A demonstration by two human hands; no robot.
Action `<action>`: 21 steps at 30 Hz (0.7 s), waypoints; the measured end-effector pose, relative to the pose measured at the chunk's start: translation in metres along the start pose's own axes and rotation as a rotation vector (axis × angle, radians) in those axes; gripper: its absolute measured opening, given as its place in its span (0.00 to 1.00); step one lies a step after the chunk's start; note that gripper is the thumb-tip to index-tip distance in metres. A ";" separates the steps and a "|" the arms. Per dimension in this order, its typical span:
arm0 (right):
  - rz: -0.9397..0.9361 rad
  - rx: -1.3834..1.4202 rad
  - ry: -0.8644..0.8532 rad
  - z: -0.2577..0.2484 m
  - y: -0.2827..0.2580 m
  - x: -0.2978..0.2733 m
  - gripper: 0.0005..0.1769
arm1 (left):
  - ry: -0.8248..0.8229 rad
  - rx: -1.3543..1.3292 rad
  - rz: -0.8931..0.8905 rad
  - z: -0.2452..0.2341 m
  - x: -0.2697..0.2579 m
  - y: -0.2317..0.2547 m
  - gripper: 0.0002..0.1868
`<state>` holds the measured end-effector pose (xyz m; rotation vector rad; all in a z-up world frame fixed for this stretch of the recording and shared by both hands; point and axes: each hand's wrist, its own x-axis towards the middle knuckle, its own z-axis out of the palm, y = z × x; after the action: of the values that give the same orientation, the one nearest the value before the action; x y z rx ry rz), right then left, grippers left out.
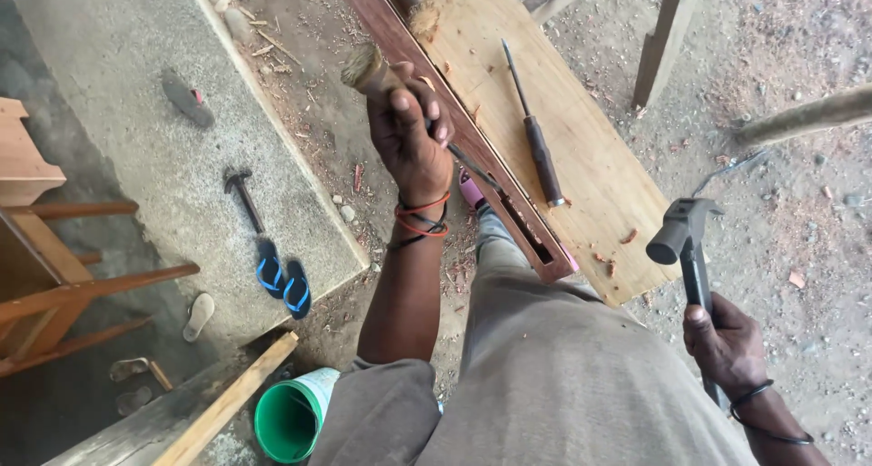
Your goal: Use a hammer and chisel to carve a slot in a long piece of wood.
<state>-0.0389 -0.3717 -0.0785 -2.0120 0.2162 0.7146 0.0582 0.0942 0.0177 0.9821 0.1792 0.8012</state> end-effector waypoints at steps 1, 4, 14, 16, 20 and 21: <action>0.001 -0.002 0.000 0.002 -0.001 0.001 0.32 | 0.002 -0.001 -0.001 -0.004 0.002 -0.003 0.27; 0.014 -0.023 0.023 0.005 -0.003 0.006 0.32 | 0.022 -0.018 -0.017 -0.010 0.008 -0.008 0.27; -0.032 0.006 0.018 -0.009 -0.026 0.029 0.30 | -0.028 0.063 -0.031 -0.005 -0.002 0.001 0.27; -0.052 -0.014 0.012 -0.010 -0.035 0.035 0.30 | -0.068 0.118 -0.012 -0.002 -0.011 -0.002 0.26; -0.096 -0.104 -0.027 -0.014 -0.062 0.049 0.31 | -0.133 0.173 0.083 0.000 -0.024 -0.024 0.19; -0.119 -0.149 -0.047 -0.015 -0.070 0.052 0.32 | -0.134 0.225 0.145 0.001 -0.025 -0.028 0.18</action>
<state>0.0396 -0.3406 -0.0512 -2.1268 0.0163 0.7190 0.0556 0.0679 -0.0093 1.2684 0.0840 0.8571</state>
